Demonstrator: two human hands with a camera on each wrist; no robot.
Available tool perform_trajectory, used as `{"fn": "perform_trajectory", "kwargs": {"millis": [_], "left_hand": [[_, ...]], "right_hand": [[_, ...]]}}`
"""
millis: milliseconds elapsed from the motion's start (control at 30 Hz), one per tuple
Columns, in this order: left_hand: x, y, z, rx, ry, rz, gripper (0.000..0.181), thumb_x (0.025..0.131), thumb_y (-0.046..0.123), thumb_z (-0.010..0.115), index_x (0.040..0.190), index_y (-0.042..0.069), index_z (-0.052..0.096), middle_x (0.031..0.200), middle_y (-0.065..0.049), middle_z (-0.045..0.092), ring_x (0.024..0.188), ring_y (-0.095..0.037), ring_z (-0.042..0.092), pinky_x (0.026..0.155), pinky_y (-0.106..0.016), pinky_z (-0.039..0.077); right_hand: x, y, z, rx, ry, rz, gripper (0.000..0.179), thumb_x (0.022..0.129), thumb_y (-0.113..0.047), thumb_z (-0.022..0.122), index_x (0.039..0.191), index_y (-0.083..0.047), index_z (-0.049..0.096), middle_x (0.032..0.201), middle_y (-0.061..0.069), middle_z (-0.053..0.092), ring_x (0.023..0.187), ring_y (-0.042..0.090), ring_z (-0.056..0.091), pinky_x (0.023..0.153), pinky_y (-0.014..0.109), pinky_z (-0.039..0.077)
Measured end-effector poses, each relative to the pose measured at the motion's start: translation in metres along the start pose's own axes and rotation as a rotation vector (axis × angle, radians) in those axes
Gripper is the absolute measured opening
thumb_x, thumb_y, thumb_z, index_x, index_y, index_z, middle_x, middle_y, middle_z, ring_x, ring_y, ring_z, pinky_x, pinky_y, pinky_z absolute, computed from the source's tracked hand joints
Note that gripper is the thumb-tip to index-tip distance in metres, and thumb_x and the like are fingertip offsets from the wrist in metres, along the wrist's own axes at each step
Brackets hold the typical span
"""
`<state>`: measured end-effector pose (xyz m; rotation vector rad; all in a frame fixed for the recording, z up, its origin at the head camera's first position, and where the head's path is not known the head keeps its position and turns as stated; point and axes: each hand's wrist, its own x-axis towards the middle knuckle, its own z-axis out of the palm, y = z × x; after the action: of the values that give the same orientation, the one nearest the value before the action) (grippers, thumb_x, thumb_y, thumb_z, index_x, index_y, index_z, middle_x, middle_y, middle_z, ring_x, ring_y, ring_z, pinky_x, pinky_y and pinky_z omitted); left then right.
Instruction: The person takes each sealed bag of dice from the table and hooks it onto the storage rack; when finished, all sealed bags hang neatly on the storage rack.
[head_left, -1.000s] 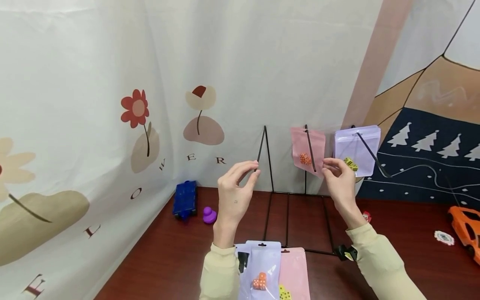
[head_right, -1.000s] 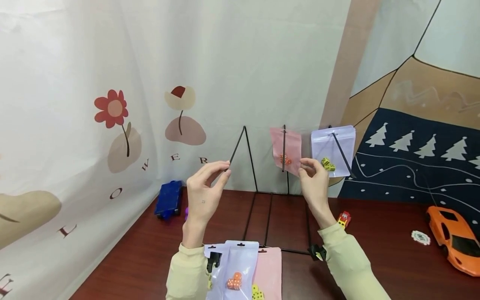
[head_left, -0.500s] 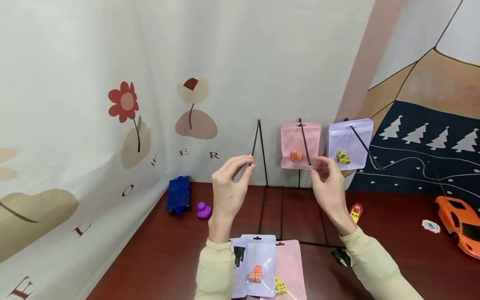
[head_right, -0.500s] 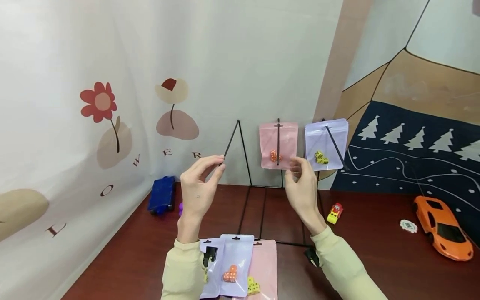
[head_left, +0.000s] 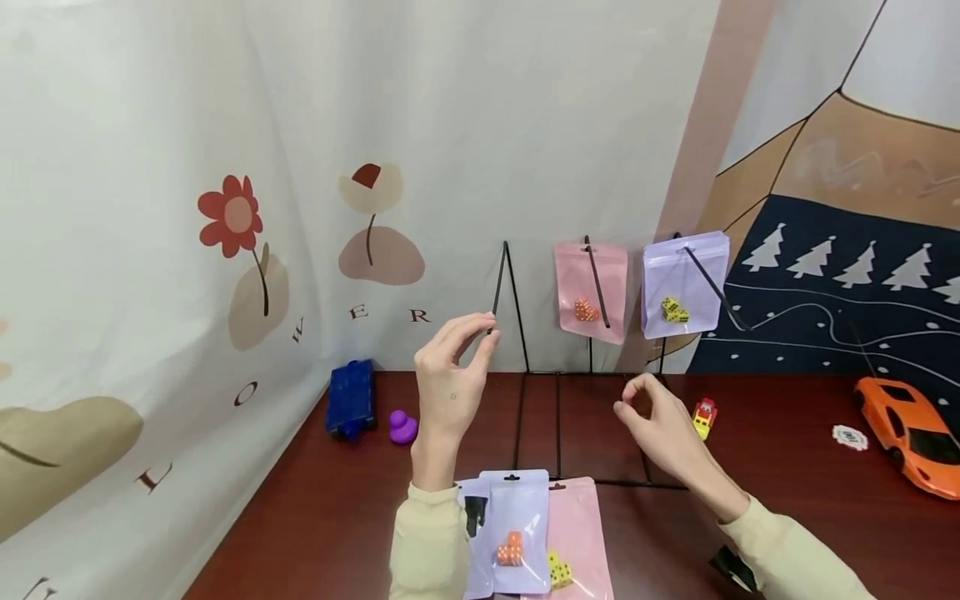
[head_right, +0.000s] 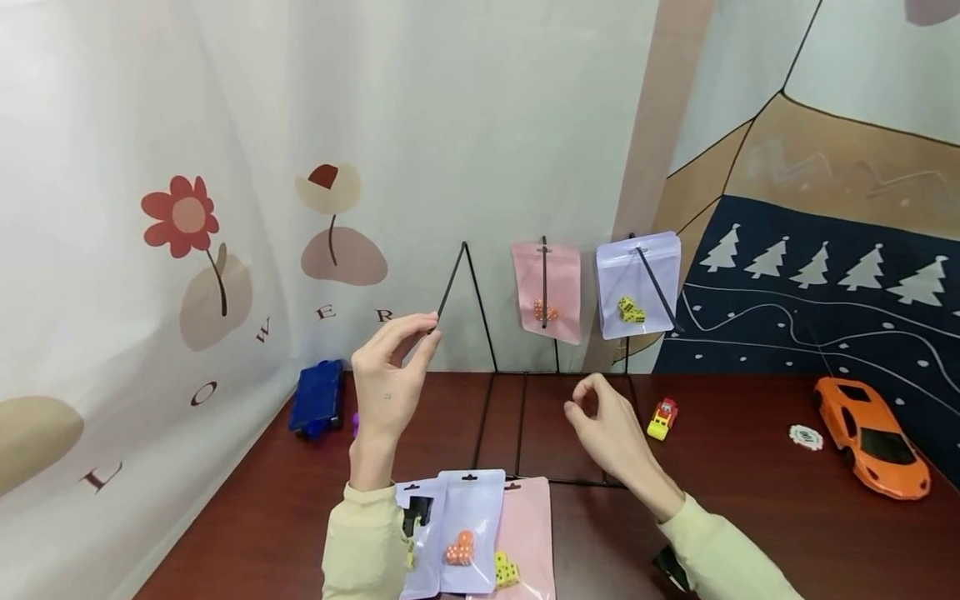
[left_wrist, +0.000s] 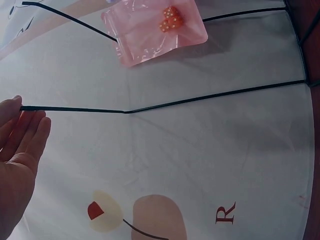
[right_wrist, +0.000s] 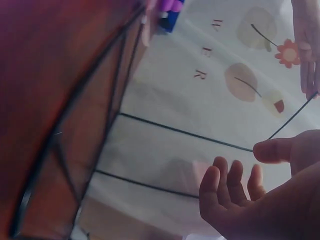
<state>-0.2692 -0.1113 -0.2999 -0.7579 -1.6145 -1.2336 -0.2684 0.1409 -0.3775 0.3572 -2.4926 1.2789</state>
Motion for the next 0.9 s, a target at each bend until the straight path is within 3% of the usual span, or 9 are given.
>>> {"fn": "perform_trajectory", "kwargs": {"millis": [233,400,533,900], "left_hand": [[0.000,0.000,0.002,0.002,-0.003,0.010,0.012,0.082,-0.007,0.070,0.093,-0.004,0.070,0.098,-0.012,0.068,0.095,-0.025,0.065,0.088,-0.033,0.054],[-0.002,-0.001,-0.001,0.008,-0.006,0.013,0.013,0.082,-0.008,0.070,0.094,-0.004,0.070,0.097,-0.015,0.068,0.094,-0.025,0.065,0.088,-0.033,0.054],[-0.006,-0.003,-0.004,0.021,0.014,0.005,0.013,0.081,-0.009,0.070,0.093,-0.004,0.070,0.097,-0.013,0.068,0.093,-0.025,0.065,0.087,-0.033,0.054],[-0.001,-0.003,-0.001,-0.017,0.001,-0.007,0.012,0.082,-0.007,0.070,0.093,-0.004,0.070,0.098,-0.012,0.068,0.094,-0.024,0.065,0.088,-0.033,0.054]], "right_hand": [[-0.024,0.014,-0.004,-0.029,-0.103,-0.003,0.010,0.088,-0.011,0.065,0.091,-0.014,0.055,0.064,-0.002,0.047,0.049,0.010,0.042,0.047,0.025,0.039],[-0.040,0.013,0.006,0.027,-0.235,-0.047,0.012,0.086,-0.007,0.065,0.086,-0.013,0.055,0.073,-0.005,0.055,0.066,0.008,0.052,0.056,0.022,0.044],[-0.048,0.009,0.012,0.052,-0.337,-0.060,0.011,0.086,-0.007,0.064,0.086,-0.011,0.054,0.077,-0.006,0.057,0.069,0.008,0.055,0.057,0.022,0.046],[-0.075,0.009,0.018,0.065,-0.434,-0.029,0.014,0.087,-0.010,0.065,0.087,-0.012,0.051,0.071,-0.006,0.050,0.063,0.005,0.049,0.049,0.021,0.042]]}}
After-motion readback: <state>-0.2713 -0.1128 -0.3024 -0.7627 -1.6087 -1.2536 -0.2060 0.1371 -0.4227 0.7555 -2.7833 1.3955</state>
